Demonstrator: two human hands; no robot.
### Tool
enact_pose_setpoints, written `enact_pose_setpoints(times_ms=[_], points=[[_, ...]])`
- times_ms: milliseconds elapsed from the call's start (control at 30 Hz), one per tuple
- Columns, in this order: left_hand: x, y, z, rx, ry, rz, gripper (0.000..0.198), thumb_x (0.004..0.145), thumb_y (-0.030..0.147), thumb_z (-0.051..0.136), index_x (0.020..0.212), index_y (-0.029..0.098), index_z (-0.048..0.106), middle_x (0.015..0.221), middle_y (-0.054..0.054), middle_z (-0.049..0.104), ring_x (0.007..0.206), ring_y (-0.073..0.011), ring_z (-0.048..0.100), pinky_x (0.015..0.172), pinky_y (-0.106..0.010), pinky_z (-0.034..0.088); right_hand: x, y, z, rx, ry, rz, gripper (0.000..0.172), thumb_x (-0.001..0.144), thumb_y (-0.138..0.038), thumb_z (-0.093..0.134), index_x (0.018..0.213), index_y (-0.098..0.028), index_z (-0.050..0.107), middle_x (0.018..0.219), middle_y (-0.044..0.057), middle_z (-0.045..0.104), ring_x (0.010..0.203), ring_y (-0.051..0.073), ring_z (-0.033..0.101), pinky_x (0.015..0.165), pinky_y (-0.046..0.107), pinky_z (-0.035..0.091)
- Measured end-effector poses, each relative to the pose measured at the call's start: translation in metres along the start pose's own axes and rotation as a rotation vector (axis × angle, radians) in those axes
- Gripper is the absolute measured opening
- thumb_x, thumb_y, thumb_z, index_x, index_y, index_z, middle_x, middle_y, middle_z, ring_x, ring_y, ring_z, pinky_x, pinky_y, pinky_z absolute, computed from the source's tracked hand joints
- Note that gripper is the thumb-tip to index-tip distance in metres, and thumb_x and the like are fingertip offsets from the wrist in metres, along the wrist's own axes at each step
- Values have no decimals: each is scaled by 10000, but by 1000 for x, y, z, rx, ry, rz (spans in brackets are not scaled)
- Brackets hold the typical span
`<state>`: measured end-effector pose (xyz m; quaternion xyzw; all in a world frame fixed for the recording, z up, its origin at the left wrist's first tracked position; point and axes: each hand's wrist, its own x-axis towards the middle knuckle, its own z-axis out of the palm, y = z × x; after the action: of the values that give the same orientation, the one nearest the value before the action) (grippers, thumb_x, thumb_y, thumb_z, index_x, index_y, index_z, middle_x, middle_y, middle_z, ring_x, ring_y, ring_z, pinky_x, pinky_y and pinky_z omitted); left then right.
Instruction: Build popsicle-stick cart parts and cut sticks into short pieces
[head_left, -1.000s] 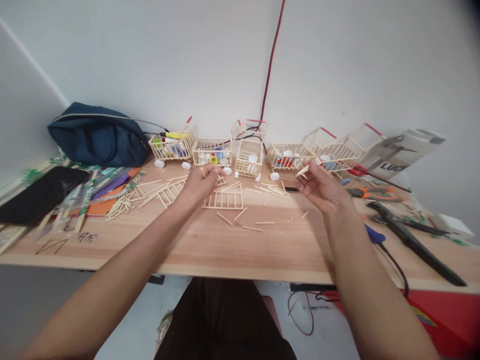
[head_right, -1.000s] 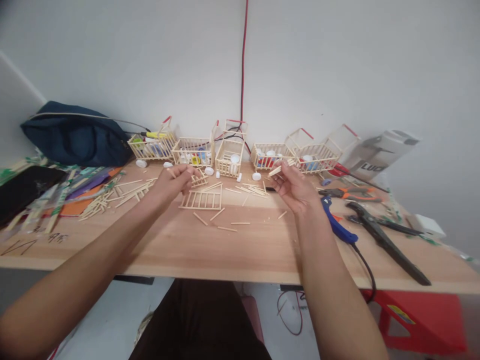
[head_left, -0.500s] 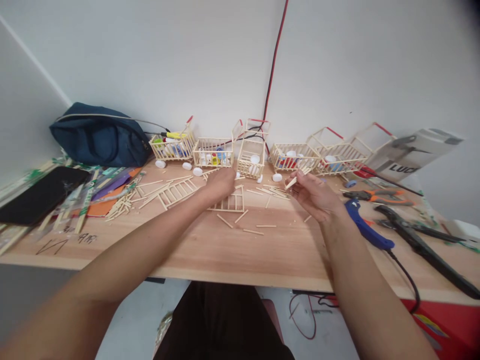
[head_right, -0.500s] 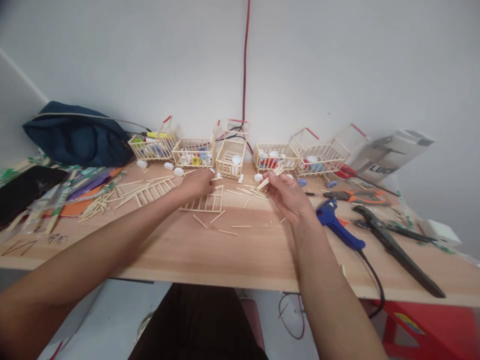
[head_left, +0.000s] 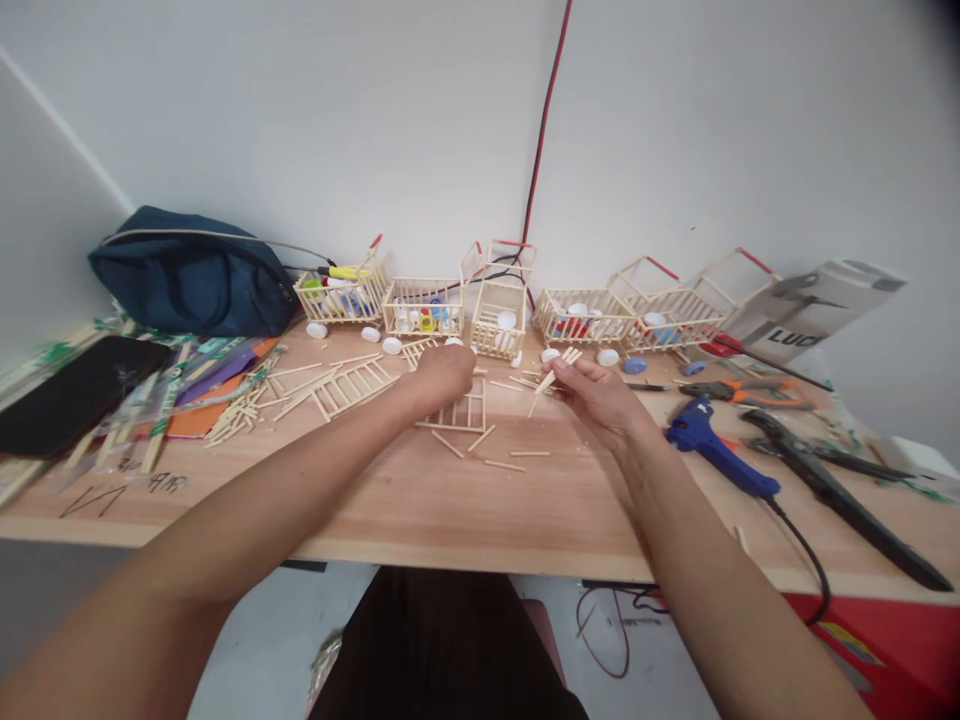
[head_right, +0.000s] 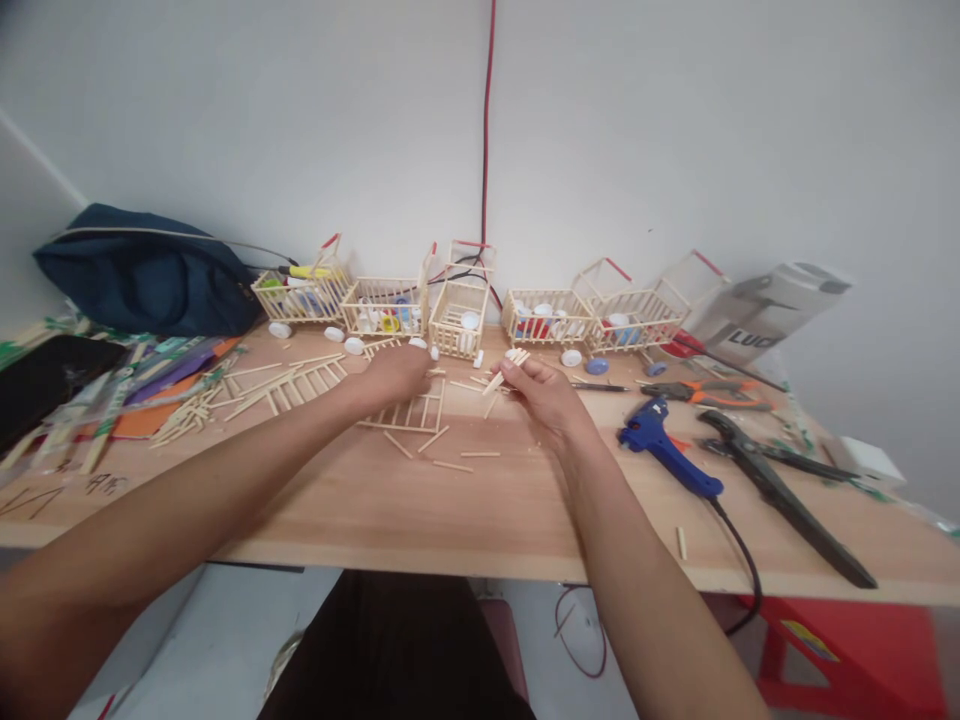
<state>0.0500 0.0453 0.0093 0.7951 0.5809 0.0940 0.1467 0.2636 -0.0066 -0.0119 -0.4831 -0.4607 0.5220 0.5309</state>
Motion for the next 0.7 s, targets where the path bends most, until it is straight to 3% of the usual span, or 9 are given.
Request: enact_pose_setpoints(times_ms=[167, 300, 367, 500, 700], points=[[-5, -16, -11, -225, 54, 65, 194, 702, 135, 598, 545, 173, 490, 520, 5, 449, 563, -137, 473, 533, -235, 310, -2, 5, 14, -165, -5, -16, 409, 601, -563, 797, 745, -183, 763, 714, 21, 704, 560, 84, 480, 516, 225, 335], [-28, -12, -17, -827, -161, 81, 181, 766, 260, 570, 622, 179, 498, 496, 65, 344, 431, -68, 268, 451, -220, 190, -8, 5, 31, -242, -111, 23, 383, 638, -562, 772, 740, -193, 765, 628, 7, 646, 522, 86, 449, 478, 225, 322], [-38, -6, -15, -986, -244, 65, 187, 748, 302, 604, 645, 177, 511, 497, 78, 315, 424, -57, 224, 440, -219, 159, -10, 3, 39, -247, -142, 26, 366, 619, -546, 790, 702, -192, 753, 599, 5, 627, 527, 93, 472, 483, 227, 360], [-48, 3, -6, -991, -209, 86, 206, 719, 325, 629, 638, 169, 521, 494, 75, 335, 441, -56, 258, 455, -217, 166, -10, 0, 45, -232, -119, -10, 372, 566, -526, 825, 588, -177, 698, 580, 7, 612, 539, 103, 521, 502, 238, 440], [-47, 2, 6, -1007, -79, 36, 223, 725, 340, 628, 625, 159, 546, 486, 69, 376, 452, -59, 303, 470, -216, 185, -5, 3, 46, -247, -116, -54, 359, 586, -523, 815, 609, -185, 698, 588, -1, 596, 556, 108, 533, 506, 235, 472]])
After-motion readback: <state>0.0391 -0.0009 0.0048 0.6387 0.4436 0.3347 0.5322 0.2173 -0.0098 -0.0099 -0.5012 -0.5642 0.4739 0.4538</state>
